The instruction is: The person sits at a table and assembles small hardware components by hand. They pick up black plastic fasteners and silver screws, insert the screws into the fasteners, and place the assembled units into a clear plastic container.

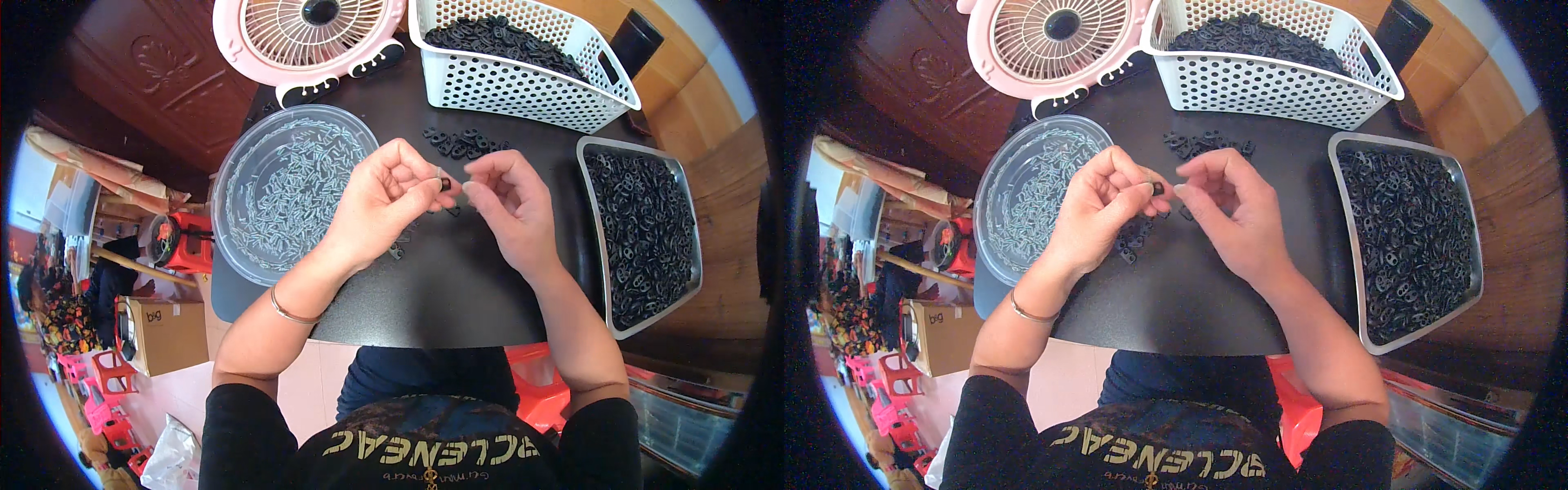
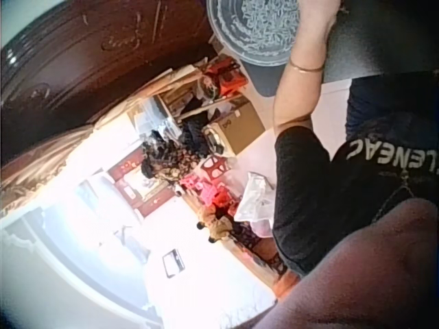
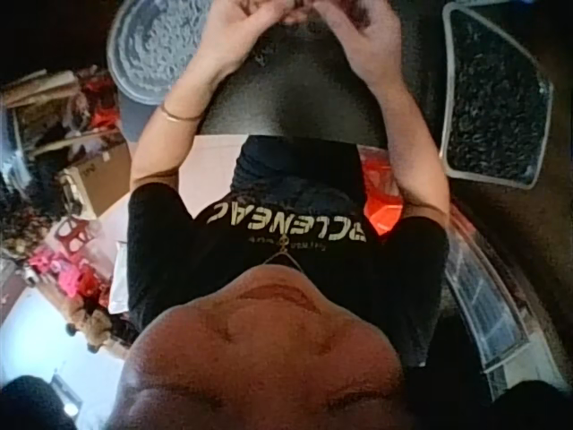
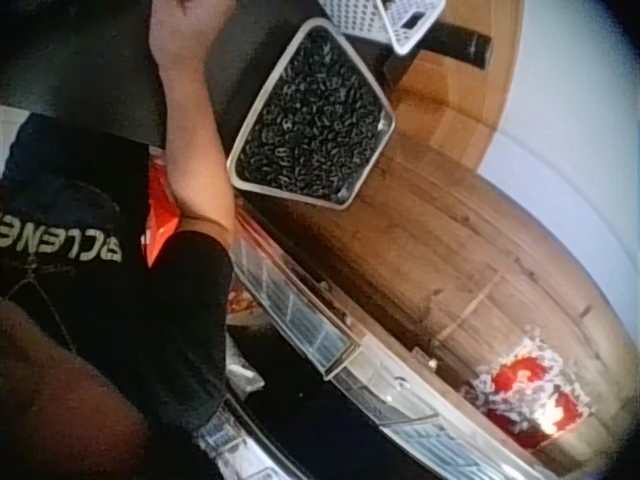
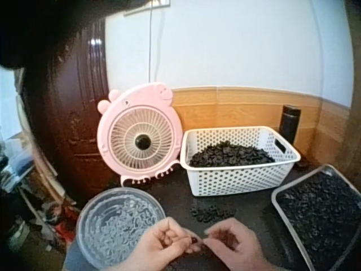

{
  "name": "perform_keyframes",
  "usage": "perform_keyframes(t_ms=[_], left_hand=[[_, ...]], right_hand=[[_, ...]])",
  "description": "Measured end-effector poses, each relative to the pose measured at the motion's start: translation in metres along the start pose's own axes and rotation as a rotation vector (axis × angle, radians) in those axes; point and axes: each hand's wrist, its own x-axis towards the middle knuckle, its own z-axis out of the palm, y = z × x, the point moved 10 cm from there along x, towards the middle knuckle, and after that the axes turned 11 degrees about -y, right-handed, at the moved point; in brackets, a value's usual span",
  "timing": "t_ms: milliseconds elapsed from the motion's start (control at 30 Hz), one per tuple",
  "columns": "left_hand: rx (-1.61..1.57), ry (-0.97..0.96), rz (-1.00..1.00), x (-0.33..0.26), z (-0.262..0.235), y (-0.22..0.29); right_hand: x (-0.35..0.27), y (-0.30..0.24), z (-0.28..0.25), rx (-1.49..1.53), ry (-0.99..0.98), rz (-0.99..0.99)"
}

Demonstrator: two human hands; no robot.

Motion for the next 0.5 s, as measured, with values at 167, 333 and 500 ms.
perform_keyframes(t_ms=[167, 333, 500], left_hand=[[0.066, -0.078, -0.138, -0.001, 0.004, -0.008], [0.041, -0.078, -0.129, -0.001, 0.004, -0.006], [0.041, -0.028, -0.131, -0.001, 0.002, -0.006]], right_hand=[[0.001, -0.012, 0.004, -0.147, -0.015, -0.084], [0.0, -0.016, 0.003, -0.234, -0.002, -0.15], [-0.001, -0.024, 0.004, -0.365, -0.003, -0.178]])
